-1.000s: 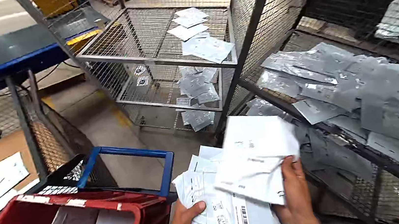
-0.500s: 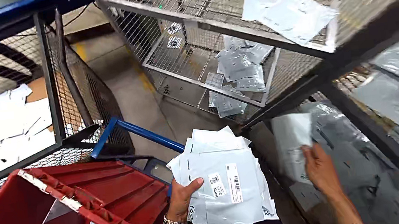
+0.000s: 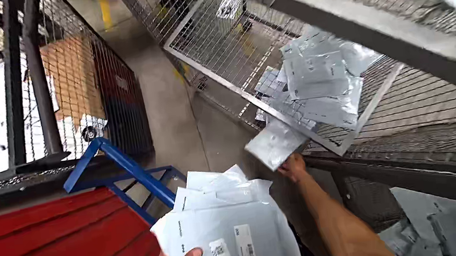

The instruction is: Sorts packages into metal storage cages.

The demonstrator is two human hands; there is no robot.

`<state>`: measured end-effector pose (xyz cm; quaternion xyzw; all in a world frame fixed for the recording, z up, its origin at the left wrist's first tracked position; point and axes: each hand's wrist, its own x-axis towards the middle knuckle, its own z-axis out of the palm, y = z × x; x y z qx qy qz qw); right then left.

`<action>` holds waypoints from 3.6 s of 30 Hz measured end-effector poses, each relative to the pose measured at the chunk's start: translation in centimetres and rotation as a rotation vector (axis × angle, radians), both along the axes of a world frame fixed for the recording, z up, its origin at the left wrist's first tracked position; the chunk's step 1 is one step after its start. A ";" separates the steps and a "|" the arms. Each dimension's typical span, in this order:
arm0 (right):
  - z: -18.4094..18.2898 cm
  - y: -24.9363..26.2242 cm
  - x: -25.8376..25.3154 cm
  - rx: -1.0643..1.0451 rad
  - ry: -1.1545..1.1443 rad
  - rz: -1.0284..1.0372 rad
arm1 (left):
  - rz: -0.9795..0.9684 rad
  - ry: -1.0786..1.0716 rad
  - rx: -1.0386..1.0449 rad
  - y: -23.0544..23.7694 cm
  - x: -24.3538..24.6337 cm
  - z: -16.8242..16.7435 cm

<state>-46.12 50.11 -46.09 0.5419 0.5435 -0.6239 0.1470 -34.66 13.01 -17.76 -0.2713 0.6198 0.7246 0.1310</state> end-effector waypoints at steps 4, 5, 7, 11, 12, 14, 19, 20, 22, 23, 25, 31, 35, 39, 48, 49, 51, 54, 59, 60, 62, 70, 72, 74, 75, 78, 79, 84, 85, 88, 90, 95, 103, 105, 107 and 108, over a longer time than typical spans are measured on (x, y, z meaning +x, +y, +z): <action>1.5 2.0 0.4 -0.013 -0.046 0.249 | 0.023 -0.003 0.033 1.0 -0.8 -0.5; 3.9 1.9 0.3 -0.029 0.063 0.314 | 0.014 0.000 0.054 1.1 -1.3 -0.6; 11.0 1.0 0.0 -0.108 0.319 0.422 | -0.031 -0.012 0.093 1.5 -2.1 -1.1; 23.6 -2.0 2.1 -0.024 0.660 0.869 | -0.157 -0.060 0.158 2.4 -2.0 -1.9; 25.6 -2.6 2.8 0.049 0.660 1.037 | -0.183 -0.075 0.190 2.8 -1.7 -2.1; 28.2 -3.9 4.2 0.286 0.546 1.343 | -0.219 -0.125 0.211 3.9 -1.2 -2.5; 28.0 -3.7 8.0 0.494 0.259 1.548 | -0.241 -0.229 0.230 6.1 1.6 -3.9; 27.8 -3.4 8.6 0.482 0.239 1.581 | -0.235 -0.239 0.234 6.4 2.4 -4.2; 27.3 -2.8 9.7 0.432 0.247 1.608 | -0.190 -0.255 0.253 6.8 3.9 -4.7; 27.0 -2.4 10.0 0.403 0.281 1.581 | -0.162 -0.271 0.237 6.9 4.3 -4.7; 26.3 -1.5 9.9 0.320 0.383 1.459 | -0.134 -0.268 0.206 7.0 4.6 -4.6; 24.5 1.0 9.0 -0.018 0.426 0.700 | -0.143 -0.235 0.237 6.4 4.5 -5.2; 21.0 1.3 8.1 -0.142 0.291 0.306 | -0.107 -0.265 0.227 6.0 4.7 -5.9; 14.0 1.3 6.1 -0.102 0.032 0.249 | -0.067 -0.310 0.206 5.1 5.6 -7.0; 0.6 1.2 0.8 -0.166 -0.037 -0.026 | -0.054 -0.355 0.128 3.3 6.1 -5.8; 0.1 1.4 0.5 -0.159 -0.011 -0.062 | -0.049 -0.355 0.120 3.4 6.0 -5.9; 0.5 1.1 1.2 -0.072 -0.055 0.047 | -0.049 -0.353 0.123 3.3 6.0 -6.0; 7.5 -0.9 1.9 -0.134 0.120 0.445 | -0.099 -0.345 0.123 3.2 4.9 -6.2; 19.4 -4.1 4.0 -0.278 0.344 1.221 | -0.279 -0.407 0.106 4.4 2.2 -6.7; 19.7 -4.3 4.0 -0.176 0.300 1.349 | -0.307 -0.406 0.120 4.7 1.9 -7.1; 18.6 -3.8 3.8 -0.063 0.295 1.430 | -0.309 -0.382 0.160 5.7 1.5 -7.9; 17.8 0.0 3.6 -0.013 0.419 1.110 | -0.283 -0.298 0.278 8.5 0.2 -8.6; 17.9 0.4 3.5 -0.005 0.452 0.905 | -0.295 -0.294 0.281 8.6 -0.6 -8.3; 17.8 0.5 3.3 -0.013 0.467 0.753 | -0.320 -0.274 0.289 8.8 -1.4 -8.5; 17.8 0.5 3.2 -0.011 0.472 0.710 | -0.340 -0.268 0.288 8.8 -1.7 -8.6; 17.6 0.2 2.8 0.040 0.494 0.589 | -0.373 -0.284 0.263 8.7 -2.9 -9.2; 17.4 0.0 2.4 0.056 0.501 0.518 | -0.374 -0.278 0.261 8.6 -3.3 -9.4; 15.9 -0.1 -1.6 0.109 0.472 0.346 | -0.258 -0.248 0.183 7.8 -4.9 -9.8; 15.0 -0.1 -2.5 0.128 0.439 0.406 | -0.218 -0.249 0.166 7.7 -5.2 -9.8; 9.0 -0.3 -5.7 0.132 0.303 0.571 | -0.115 -0.254 0.137 6.8 -5.6 -10.1; 3.6 -0.4 -7.8 0.145 0.187 0.627 | -0.058 -0.267 0.123 6.3 -5.6 -10.4; -4.5 -0.5 -10.8 0.218 0.017 0.446 | 0.010 -0.274 0.136 6.4 -5.7 -10.6; 3.4 -0.4 -14.0 -0.320 0.070 0.640 | -0.006 -0.313 0.161 7.1 -8.1 -11.5; 9.9 0.0 -13.8 -0.438 0.202 0.979 | -0.044 -0.304 0.184 7.4 -8.7 -11.2; 15.2 -0.1 -13.3 -0.415 0.256 1.159 | -0.093 -0.278 0.196 7.9 -9.5 -10.7; 17.1 -0.3 -12.9 -0.367 0.239 1.188 | -0.110 -0.257 0.201 8.2 -9.8 -10.4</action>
